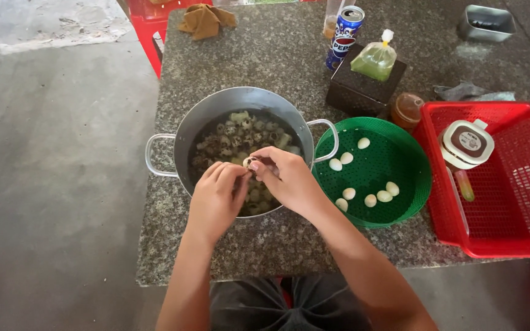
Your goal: The person peels the shells from boiled eggs by hand, retrieving the eggs from a pot of water and placing the peeled eggs into a green strainer.
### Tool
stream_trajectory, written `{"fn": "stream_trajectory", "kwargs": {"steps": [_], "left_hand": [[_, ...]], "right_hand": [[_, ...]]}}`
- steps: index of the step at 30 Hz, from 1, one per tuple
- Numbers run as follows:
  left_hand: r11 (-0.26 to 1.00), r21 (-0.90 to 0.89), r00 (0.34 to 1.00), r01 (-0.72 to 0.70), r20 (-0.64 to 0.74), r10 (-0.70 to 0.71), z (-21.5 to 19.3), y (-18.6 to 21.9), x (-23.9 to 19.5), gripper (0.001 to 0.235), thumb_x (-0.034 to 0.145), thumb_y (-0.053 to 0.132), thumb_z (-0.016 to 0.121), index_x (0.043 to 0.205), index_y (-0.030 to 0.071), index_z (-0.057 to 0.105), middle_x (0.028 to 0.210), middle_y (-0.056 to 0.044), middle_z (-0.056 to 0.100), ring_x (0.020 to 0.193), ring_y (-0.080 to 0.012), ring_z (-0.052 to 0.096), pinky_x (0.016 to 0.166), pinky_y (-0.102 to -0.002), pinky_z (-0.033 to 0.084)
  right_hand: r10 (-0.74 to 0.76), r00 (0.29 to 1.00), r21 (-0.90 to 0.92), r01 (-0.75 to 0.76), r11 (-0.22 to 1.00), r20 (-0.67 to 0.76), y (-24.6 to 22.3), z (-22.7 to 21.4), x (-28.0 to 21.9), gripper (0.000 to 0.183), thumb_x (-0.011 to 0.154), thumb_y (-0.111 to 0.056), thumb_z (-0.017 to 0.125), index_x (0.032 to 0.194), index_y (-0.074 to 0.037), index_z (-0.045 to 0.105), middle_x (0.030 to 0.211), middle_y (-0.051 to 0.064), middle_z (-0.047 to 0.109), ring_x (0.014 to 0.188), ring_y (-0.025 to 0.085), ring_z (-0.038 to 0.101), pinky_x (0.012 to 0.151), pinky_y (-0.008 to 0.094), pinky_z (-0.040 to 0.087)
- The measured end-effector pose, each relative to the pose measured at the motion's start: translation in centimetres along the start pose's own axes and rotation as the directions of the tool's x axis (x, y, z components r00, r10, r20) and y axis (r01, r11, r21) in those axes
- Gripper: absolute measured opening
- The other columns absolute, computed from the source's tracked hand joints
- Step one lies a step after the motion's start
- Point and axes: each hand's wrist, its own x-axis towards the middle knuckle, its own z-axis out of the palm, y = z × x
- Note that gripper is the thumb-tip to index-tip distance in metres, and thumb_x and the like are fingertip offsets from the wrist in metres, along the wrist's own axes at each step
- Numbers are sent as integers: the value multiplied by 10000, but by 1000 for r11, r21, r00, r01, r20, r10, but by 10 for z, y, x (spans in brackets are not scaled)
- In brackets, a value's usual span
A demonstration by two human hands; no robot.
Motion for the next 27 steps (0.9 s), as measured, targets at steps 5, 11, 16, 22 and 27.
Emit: {"fn": "stream_trajectory", "kwargs": {"steps": [5, 11, 16, 22, 27], "left_hand": [[999, 24, 995, -42, 92, 40, -3, 4, 5, 173, 917, 52, 703, 1007, 92, 562, 798, -46, 590, 755, -256, 636, 731, -379, 535], [999, 5, 995, -54, -81, 54, -7, 12, 4, 223, 878, -9, 770, 1060, 44, 653, 900, -74, 648, 847, -274, 671, 748, -376, 571], [996, 76, 982, -44, -181, 57, 8, 3, -8, 140, 884, 38, 809, 1001, 53, 732, 908, -68, 683, 862, -261, 696, 713, -359, 587], [998, 47, 967, -51, -249, 61, 11, 4, -12, 98, 882, 32, 801, 926, 55, 717, 877, -69, 689, 790, -270, 687, 674, -355, 585], [999, -29, 979, -36, -201, 30, 0, 15, 1, 112, 900, -12, 756, 953, 24, 665, 834, -105, 666, 770, -329, 703, 681, -399, 585]], "right_hand": [[34, 999, -21, -34, 999, 26, 1, -1, 3, 299, 1049, -218, 556, 1186, 13, 687, 948, 184, 763, 808, 237, 788, 717, 350, 628], [135, 984, 36, -140, 990, 115, -18, -7, 2, 361, 1033, -252, 558, 1233, 24, 675, 1008, 221, 763, 899, 264, 787, 802, 366, 637], [82, 979, 28, -88, 996, 187, -25, -13, 0, 446, 995, -229, 626, 1329, 67, 626, 1135, 302, 726, 1022, 395, 759, 854, 473, 619], [-179, 976, 64, 173, 983, 121, -6, -12, -1, 360, 1015, -114, 626, 1346, 26, 644, 1053, 246, 755, 977, 384, 758, 822, 456, 616], [-553, 833, -262, 540, 800, 25, 14, -1, 3, 247, 999, -33, 622, 1231, 25, 683, 931, 152, 751, 889, 337, 748, 787, 413, 617]]}}
